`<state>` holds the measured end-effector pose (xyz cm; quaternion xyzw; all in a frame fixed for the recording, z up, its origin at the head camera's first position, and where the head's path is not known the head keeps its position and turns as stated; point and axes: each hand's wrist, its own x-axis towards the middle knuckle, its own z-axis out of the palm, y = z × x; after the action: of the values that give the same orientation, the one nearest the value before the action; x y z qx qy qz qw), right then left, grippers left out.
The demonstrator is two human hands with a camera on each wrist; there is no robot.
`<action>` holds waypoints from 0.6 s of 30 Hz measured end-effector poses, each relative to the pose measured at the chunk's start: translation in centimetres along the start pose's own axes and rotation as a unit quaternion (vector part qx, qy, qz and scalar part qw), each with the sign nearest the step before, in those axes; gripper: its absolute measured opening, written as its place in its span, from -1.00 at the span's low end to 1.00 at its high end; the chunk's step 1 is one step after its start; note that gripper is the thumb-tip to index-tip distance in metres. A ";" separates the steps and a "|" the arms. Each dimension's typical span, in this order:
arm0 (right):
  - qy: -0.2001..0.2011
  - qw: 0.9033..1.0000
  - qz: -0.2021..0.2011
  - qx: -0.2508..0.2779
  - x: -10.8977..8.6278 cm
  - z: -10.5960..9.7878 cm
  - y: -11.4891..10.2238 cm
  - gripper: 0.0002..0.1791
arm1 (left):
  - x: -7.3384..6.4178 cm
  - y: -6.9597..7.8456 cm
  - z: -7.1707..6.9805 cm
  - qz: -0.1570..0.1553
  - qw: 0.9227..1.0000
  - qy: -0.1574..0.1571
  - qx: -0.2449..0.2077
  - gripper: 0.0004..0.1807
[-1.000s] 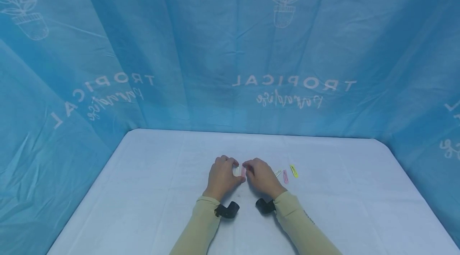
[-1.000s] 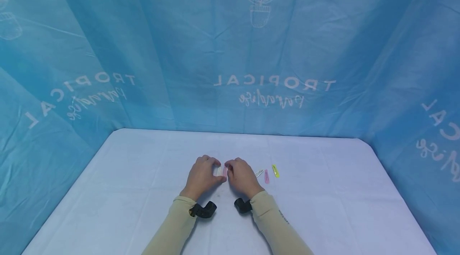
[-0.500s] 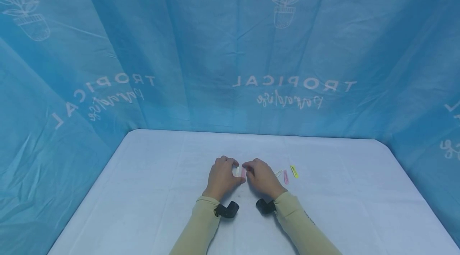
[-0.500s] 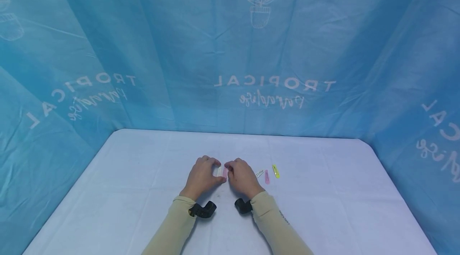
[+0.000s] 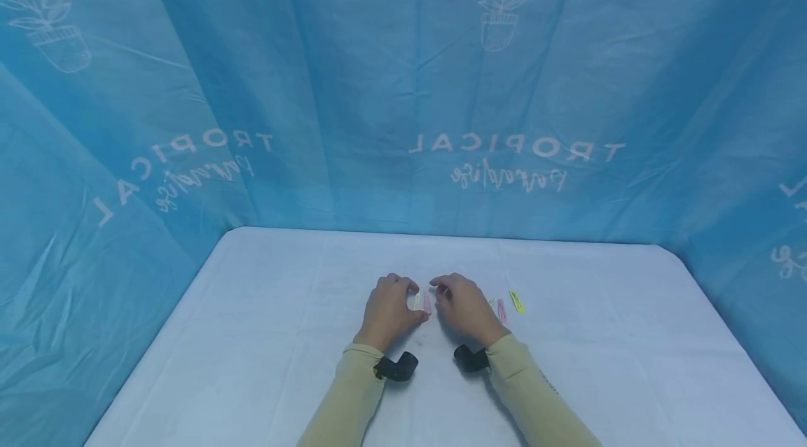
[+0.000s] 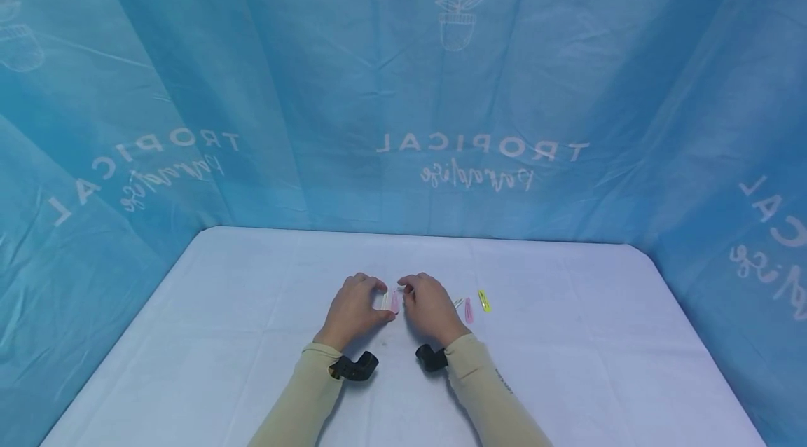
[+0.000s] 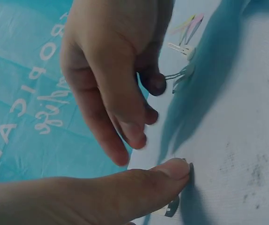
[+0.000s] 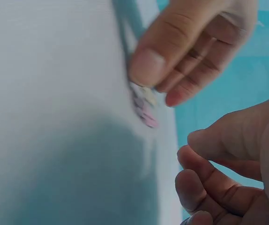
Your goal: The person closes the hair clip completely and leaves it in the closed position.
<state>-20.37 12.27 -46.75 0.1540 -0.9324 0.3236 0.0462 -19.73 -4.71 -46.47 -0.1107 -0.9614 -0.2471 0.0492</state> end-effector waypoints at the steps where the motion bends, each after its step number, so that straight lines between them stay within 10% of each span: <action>1: 0.006 1.000 0.003 0.001 0.0 -0.3 0.0 -0.76 | 0.0 0.1 0.0 -0.002 1.000 -0.001 -0.002 -0.47; 18: 0.043 0.999 0.030 0.010 -0.4 -4.7 1.5 -0.73 | 0.3 0.9 0.0 -0.008 1.000 -0.002 -0.030 -0.58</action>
<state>-20.51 16.36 -44.02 0.1125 -0.9306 0.3401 0.0751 -19.83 -3.91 -45.96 -0.1050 -0.9545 -0.2760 0.0418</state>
